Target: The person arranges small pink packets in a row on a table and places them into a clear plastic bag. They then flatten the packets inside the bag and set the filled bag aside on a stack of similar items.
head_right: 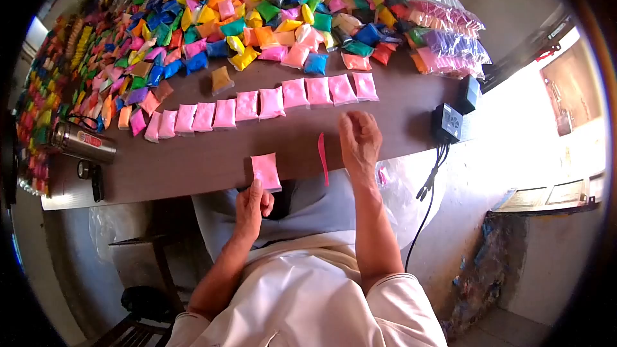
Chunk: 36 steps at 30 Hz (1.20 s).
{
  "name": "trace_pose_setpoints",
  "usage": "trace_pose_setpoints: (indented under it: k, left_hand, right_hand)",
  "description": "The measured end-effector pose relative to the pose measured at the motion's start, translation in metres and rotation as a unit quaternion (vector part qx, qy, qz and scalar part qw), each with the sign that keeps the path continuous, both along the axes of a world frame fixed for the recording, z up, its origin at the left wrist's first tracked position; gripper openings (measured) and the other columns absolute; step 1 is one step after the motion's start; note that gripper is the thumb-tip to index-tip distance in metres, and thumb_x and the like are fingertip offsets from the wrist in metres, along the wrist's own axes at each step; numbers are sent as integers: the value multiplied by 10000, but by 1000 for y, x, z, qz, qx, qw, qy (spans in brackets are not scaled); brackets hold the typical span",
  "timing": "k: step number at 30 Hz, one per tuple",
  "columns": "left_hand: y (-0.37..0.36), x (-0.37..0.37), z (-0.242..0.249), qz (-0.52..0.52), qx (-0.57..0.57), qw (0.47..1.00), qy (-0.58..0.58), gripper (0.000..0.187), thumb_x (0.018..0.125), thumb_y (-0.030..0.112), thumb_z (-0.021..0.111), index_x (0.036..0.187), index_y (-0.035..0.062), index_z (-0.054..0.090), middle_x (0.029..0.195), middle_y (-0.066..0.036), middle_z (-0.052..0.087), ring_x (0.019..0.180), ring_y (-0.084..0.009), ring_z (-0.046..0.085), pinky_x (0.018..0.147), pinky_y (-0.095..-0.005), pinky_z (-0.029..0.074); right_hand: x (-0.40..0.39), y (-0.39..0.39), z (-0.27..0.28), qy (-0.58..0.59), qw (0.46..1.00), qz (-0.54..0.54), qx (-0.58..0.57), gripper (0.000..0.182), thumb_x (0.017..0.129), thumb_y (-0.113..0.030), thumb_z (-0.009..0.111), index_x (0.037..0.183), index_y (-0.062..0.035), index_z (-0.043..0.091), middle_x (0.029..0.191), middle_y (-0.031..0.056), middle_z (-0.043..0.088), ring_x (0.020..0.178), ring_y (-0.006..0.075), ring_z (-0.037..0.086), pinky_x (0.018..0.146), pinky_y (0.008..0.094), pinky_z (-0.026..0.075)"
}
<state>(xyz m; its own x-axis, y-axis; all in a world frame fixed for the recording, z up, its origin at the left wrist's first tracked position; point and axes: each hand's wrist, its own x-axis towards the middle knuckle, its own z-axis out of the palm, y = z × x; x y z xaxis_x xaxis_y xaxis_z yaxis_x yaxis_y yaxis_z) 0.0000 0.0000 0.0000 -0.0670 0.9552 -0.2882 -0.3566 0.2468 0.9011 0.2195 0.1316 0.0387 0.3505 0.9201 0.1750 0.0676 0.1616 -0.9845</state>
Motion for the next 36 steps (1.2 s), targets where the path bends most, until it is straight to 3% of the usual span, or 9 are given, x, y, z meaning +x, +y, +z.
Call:
trace_pose_setpoints:
  k: [2, 3, 5, 12, 19, 28, 34, 36]
  left_hand:
    - [-1, 1, 5, -1, 4, 1000, 5, 552, 1022, 488, 495, 630, 100, 469, 538, -11, 463, 455, -69, 357, 435, -245, 259]
    - [12, -1, 1, -1, 18, 1000, 9, 552, 1022, 488, 495, 630, 100, 469, 538, -11, 463, 455, -69, 357, 435, -245, 259]
    - [8, 2, 5, 1, 7, 1000, 17, 555, 1022, 492, 491, 630, 99, 469, 538, -9, 468, 454, -69, 357, 435, -244, 259]
    - [1, -5, 6, -3, -4, 1000, 17, 553, 1021, 491, 491, 635, 96, 471, 539, -15, 472, 455, -72, 359, 438, -245, 260]
    - [0, -5, 6, -9, -14, 1000, 0, 565, 1015, 511, 490, 635, 94, 455, 538, -24, 465, 455, -80, 369, 442, -251, 256]
    - [1, -3, 3, -7, -14, 1000, -2, 556, 1021, 484, 497, 635, 86, 457, 545, -18, 473, 458, -79, 379, 445, -253, 263]
    - [3, -3, 5, -5, -4, 1000, -6, 542, 1026, 456, 498, 639, 78, 464, 545, -15, 469, 455, -77, 379, 438, -254, 262]
    - [6, 0, 6, -4, -1, 1000, -14, 540, 1026, 452, 499, 642, 74, 465, 545, -15, 468, 453, -77, 378, 434, -255, 261]
  right_hand:
    - [3, -20, 36, -302, 938, 78, -150, 326, 756, -275, 810, 957, -46, 694, 903, 110, 662, 856, 265, 639, 789, 401, 500]
    - [0, -17, 39, -300, 941, 75, -135, 326, 756, -275, 810, 957, -46, 694, 903, 110, 662, 856, 265, 639, 789, 401, 500]
    - [-2, -34, 46, -424, 872, 180, -166, 314, 734, -261, 811, 906, -32, 685, 863, 113, 634, 866, 285, 632, 789, 404, 495]
    - [-12, -35, 30, -467, 861, 184, -87, 84, 809, -119, 670, 863, -55, 676, 882, 132, 640, 883, 338, 616, 784, 436, 487]
    - [-19, -31, 25, -470, 860, 178, -85, 55, 827, -109, 627, 822, -55, 640, 883, 133, 627, 898, 345, 604, 797, 448, 472]
    - [-47, -35, 10, -503, 840, 194, 59, 79, 832, -53, 627, 897, -49, 582, 867, 118, 582, 888, 315, 576, 813, 412, 412]
    - [-49, -25, 15, -451, 867, 203, 68, 92, 885, -73, 619, 962, -36, 585, 885, 133, 601, 867, 344, 588, 789, 424, 449]
    - [-46, -21, 27, -354, 896, 270, 13, 118, 892, -92, 633, 956, -10, 579, 878, 152, 620, 810, 358, 598, 724, 412, 474]
